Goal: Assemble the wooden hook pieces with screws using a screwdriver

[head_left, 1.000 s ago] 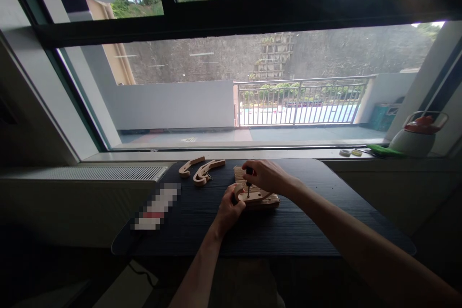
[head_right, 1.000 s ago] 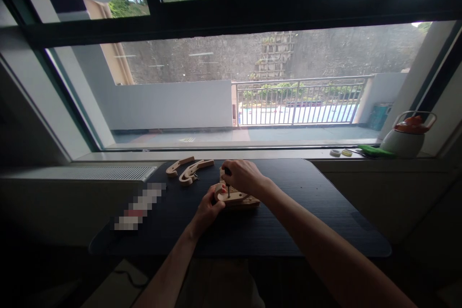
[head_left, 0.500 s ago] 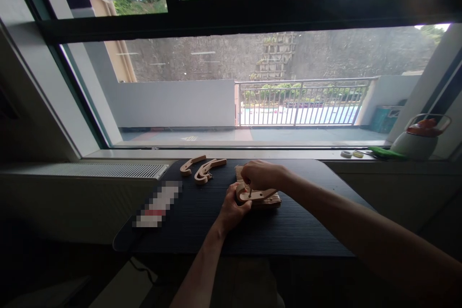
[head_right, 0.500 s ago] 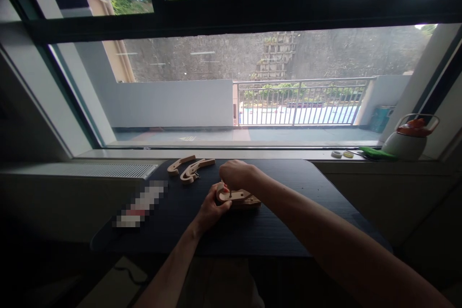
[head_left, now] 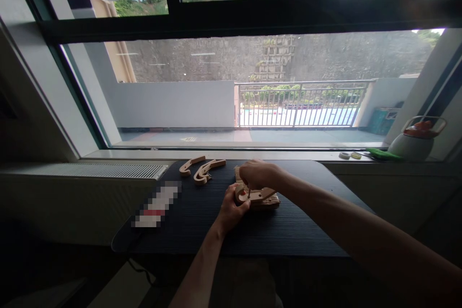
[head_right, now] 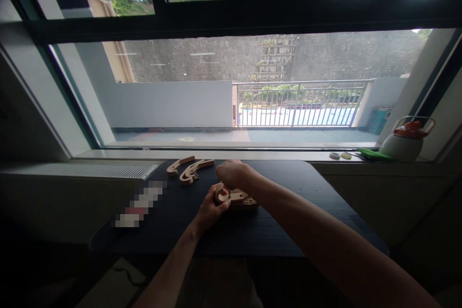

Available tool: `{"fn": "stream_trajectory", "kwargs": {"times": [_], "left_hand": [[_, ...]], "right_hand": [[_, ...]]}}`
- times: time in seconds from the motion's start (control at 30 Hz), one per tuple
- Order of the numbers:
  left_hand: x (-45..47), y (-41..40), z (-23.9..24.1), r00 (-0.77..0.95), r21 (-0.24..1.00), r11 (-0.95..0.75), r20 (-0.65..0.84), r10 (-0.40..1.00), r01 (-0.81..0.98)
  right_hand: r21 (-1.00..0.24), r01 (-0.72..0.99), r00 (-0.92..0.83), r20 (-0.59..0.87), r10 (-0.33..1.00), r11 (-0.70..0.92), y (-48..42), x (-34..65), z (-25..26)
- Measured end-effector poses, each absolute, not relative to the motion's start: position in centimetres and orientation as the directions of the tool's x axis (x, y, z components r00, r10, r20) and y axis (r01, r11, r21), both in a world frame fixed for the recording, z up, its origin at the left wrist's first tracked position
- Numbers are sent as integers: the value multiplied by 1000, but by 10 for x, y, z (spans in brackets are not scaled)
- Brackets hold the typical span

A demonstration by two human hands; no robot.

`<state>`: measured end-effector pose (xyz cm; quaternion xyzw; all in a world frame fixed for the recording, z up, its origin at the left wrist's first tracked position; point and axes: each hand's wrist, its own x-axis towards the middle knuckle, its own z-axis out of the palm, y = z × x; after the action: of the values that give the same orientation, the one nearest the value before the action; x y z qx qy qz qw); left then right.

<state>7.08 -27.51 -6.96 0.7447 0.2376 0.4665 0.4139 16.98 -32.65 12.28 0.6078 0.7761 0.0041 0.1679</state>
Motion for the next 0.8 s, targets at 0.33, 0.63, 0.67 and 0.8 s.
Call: {"fn": "stream_trajectory", "kwargs": {"times": [0.33, 0.63, 0.67, 0.8], "left_hand": [[70, -277, -67, 434, 851, -523, 492, 755, -55], [69, -279, -62, 438, 855, -516, 480, 760, -41], [69, -279, -62, 438, 855, -516, 480, 760, -42], [70, -279, -62, 439, 858, -512, 478, 761, -46]], "right_hand": [[253, 949, -117, -268, 956, 187, -319, 161, 122], [270, 935, -181, -190, 965, 229, -334, 156, 125], [262, 936, -193, -180, 965, 236, -335, 155, 124], [237, 939, -211, -167, 963, 247, -337, 154, 121]]}}
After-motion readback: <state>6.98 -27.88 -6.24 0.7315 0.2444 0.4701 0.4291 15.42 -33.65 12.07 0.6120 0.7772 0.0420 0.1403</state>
